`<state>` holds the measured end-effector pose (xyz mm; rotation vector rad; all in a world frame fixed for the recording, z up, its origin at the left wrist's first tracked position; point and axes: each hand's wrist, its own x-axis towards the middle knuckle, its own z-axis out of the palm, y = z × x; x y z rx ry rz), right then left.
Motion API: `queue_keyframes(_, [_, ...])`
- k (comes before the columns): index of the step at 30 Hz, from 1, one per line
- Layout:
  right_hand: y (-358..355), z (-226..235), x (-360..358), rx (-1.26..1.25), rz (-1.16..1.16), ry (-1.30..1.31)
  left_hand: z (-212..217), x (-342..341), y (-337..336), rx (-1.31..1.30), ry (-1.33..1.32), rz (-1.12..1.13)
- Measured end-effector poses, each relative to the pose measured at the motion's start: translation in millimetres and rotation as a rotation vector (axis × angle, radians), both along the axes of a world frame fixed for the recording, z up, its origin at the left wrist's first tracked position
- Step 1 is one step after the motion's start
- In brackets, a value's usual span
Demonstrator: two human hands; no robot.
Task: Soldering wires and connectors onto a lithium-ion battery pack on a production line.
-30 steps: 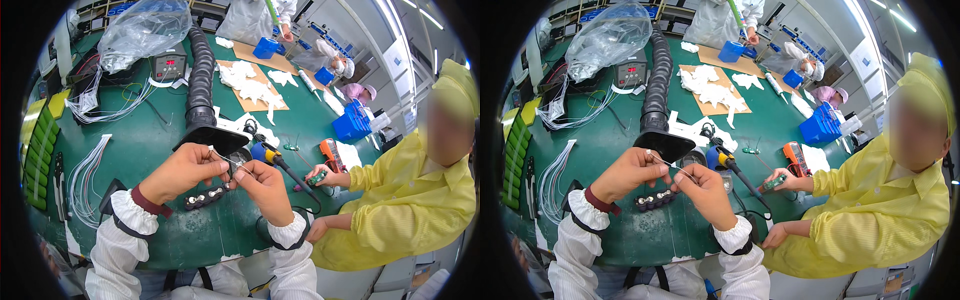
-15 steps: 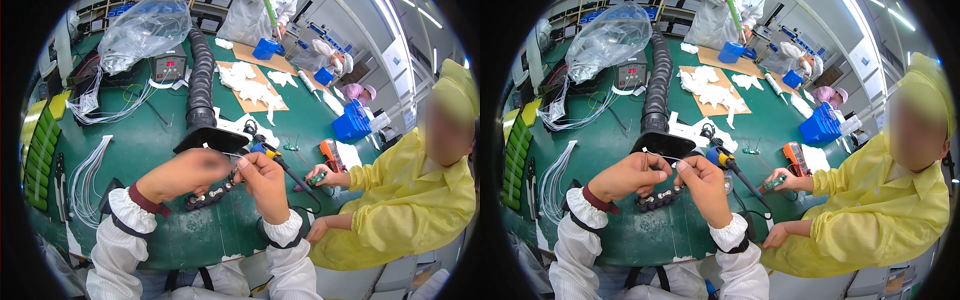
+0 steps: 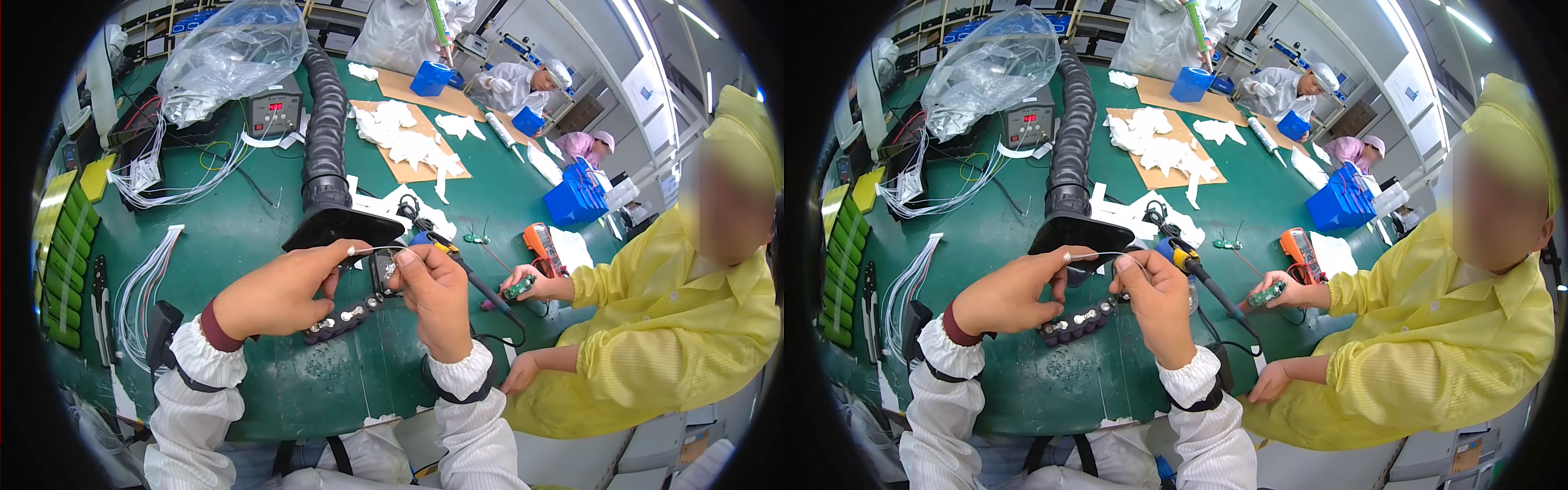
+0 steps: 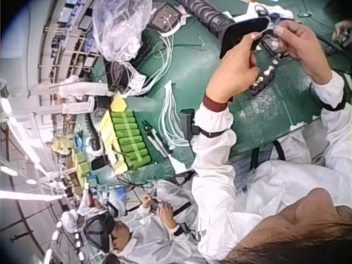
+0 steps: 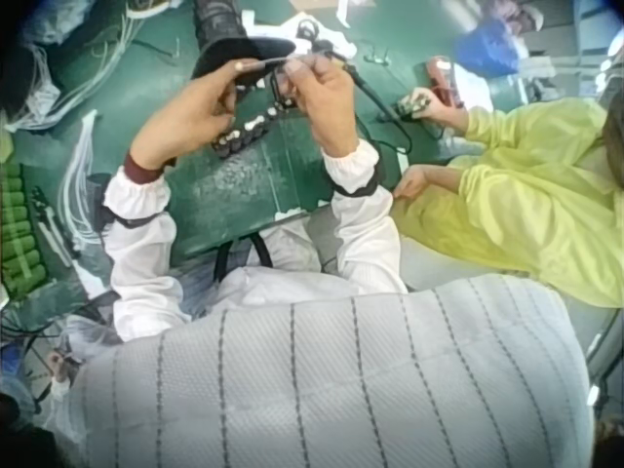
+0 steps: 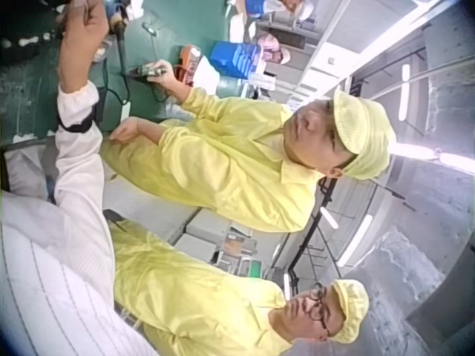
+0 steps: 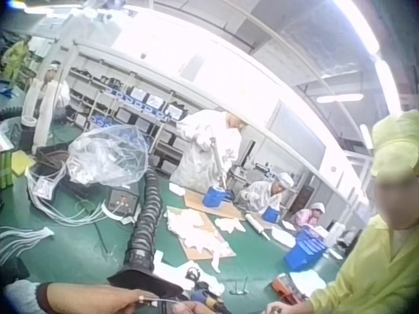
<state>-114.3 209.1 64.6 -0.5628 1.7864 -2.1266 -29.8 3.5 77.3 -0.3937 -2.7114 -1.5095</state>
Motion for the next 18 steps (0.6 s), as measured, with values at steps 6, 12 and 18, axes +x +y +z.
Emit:
queue_keyframes(6, [11, 6, 2, 0.004, 0.018, -0.031, -15, -1, -6, -0.075, 0.207, 0.075])
queue_keyframes(12, [11, 6, 3, 0.039, 0.020, -0.058, -11, 1, -9, -0.162, 0.229, 0.162])
queue_keyframes(18, [2, 3, 7, 0.094, 0.087, -0.002, -2, -8, -17, 0.219, -0.141, 0.060])
